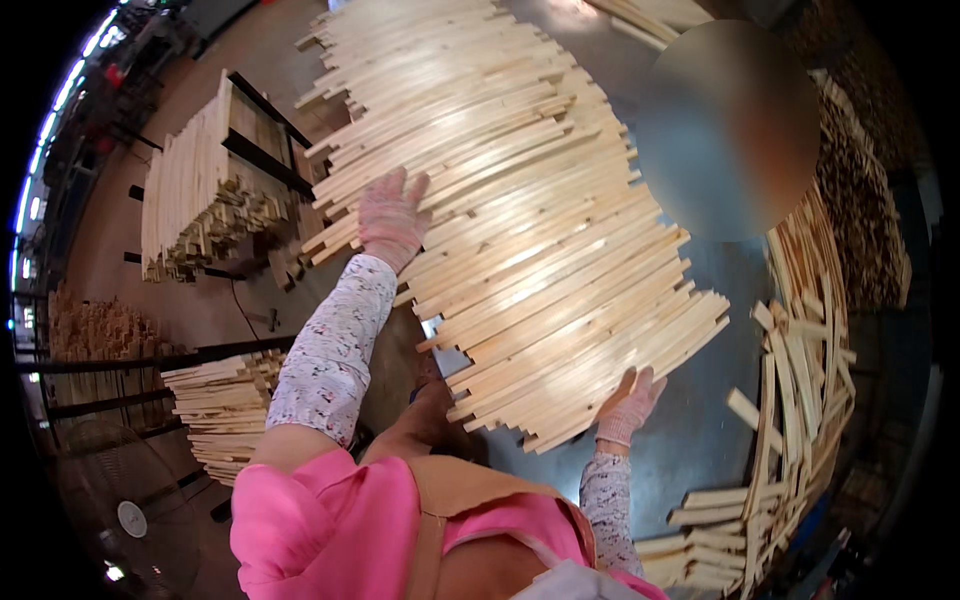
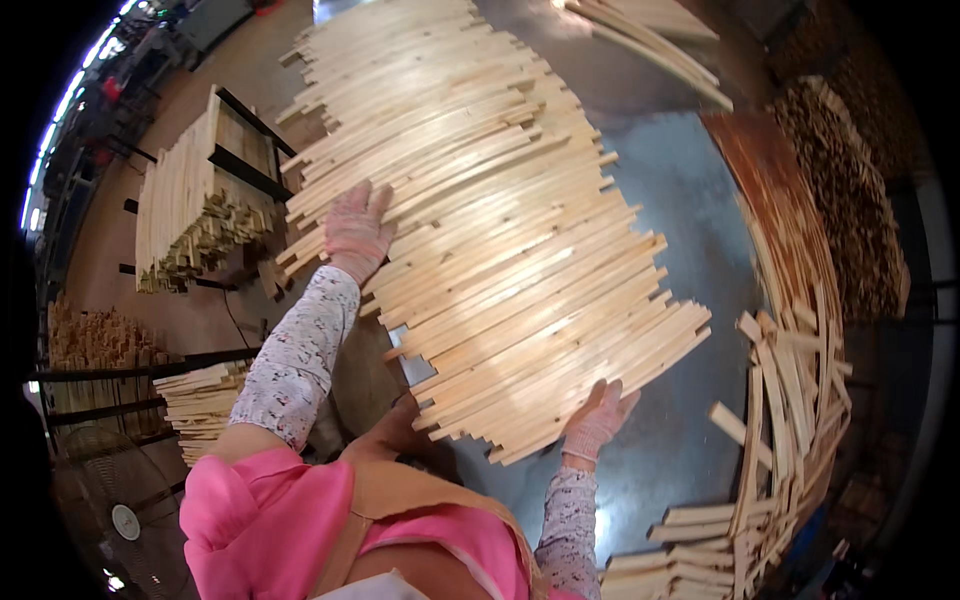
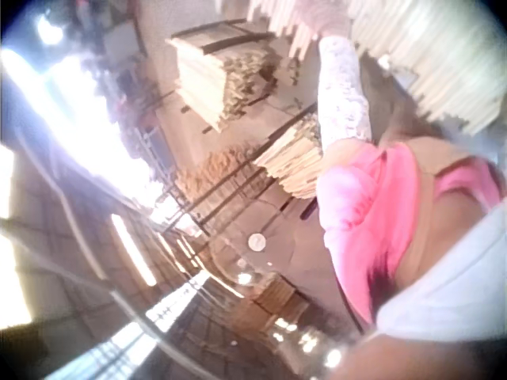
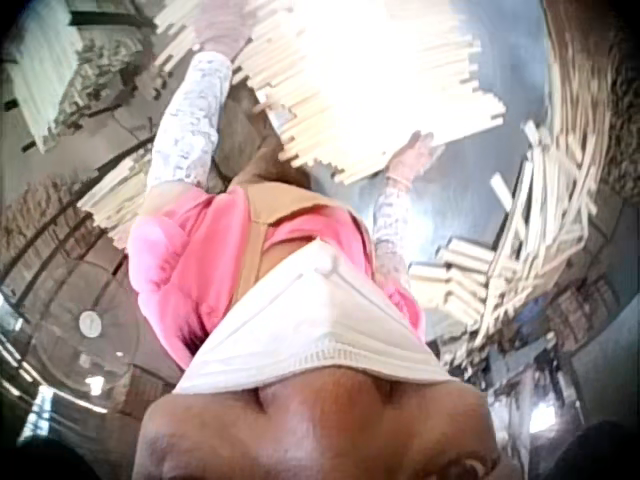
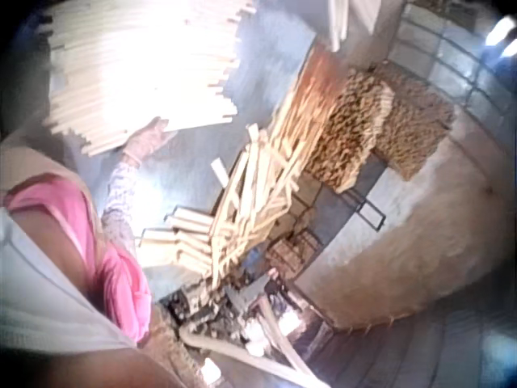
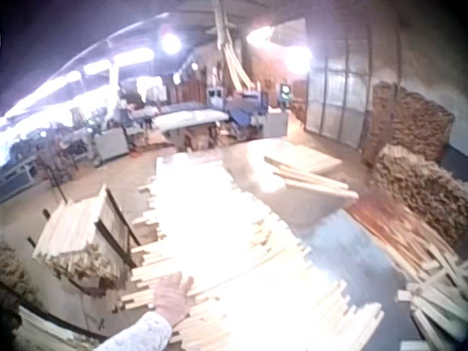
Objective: The person gathers thin wooden slats from a pile on a metal table and arranges them into neat, aligned stacks. The person repeatedly picks up groups of slats, aligns them, and places them into a growing stack on the left side of the workspace.
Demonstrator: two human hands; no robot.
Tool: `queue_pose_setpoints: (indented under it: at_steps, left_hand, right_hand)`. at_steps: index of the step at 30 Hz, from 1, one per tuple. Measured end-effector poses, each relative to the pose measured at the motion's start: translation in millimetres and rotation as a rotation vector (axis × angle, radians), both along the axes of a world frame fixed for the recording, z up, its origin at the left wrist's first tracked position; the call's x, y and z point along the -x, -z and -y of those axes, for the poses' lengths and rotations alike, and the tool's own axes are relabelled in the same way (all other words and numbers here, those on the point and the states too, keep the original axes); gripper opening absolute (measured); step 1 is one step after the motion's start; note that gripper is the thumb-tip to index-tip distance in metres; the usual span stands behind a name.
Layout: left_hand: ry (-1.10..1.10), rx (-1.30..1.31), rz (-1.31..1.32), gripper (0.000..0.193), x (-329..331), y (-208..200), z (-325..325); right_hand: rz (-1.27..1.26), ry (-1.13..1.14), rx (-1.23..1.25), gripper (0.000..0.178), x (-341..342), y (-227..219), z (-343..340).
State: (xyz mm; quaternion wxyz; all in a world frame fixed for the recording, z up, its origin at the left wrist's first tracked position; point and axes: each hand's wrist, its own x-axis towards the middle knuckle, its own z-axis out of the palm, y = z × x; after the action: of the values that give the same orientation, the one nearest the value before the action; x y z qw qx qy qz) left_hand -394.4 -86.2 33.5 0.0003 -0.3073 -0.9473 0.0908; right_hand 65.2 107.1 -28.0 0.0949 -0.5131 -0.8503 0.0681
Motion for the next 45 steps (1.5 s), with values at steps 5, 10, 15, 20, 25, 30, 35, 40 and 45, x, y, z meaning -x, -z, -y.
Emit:
queue_pose_setpoints:
  at_steps: [5,10,15,20,25,30,35,40,45]
  left_hand:
    - [0.057,-0.084,-0.009,0.066,-8,-25,-6]
    - [0.071,-0.088,-0.048,0.068,-9,-30,-12]
    - [0.176,-0.052,0.104,0.070,-12,-52,-18]
    - [0.308,-0.290,0.046,0.080,91,-67,-23]
    - [0.291,-0.322,0.148,0.098,233,-73,-92]
    - [0.452,-0.272,0.498,0.093,254,-52,-147]
    - [0.350,-0.392,0.813,0.093,269,-45,-141]
    - [0.328,-0.418,1.020,0.101,232,-73,-154]
    - [0.218,-0.587,0.966,0.107,244,-31,-110]
  right_hand:
    - [-0.865,0.310,0.439,0.054,-27,72,6]
    - [-1.657,0.571,0.772,0.063,-5,85,-3]
    - [-1.398,0.453,0.533,0.045,-29,127,1]
    - [-0.420,0.644,0.206,0.048,37,13,7]
    - [-0.532,-0.033,0.190,0.060,221,-29,7]
    - [-0.119,-0.061,0.353,0.083,391,-94,12]
    - [-0.361,0.174,0.401,0.104,421,-60,37]
    - [-0.876,0.357,0.600,0.114,420,-56,50]
    - [-1.106,0.380,0.740,0.114,420,-61,54]
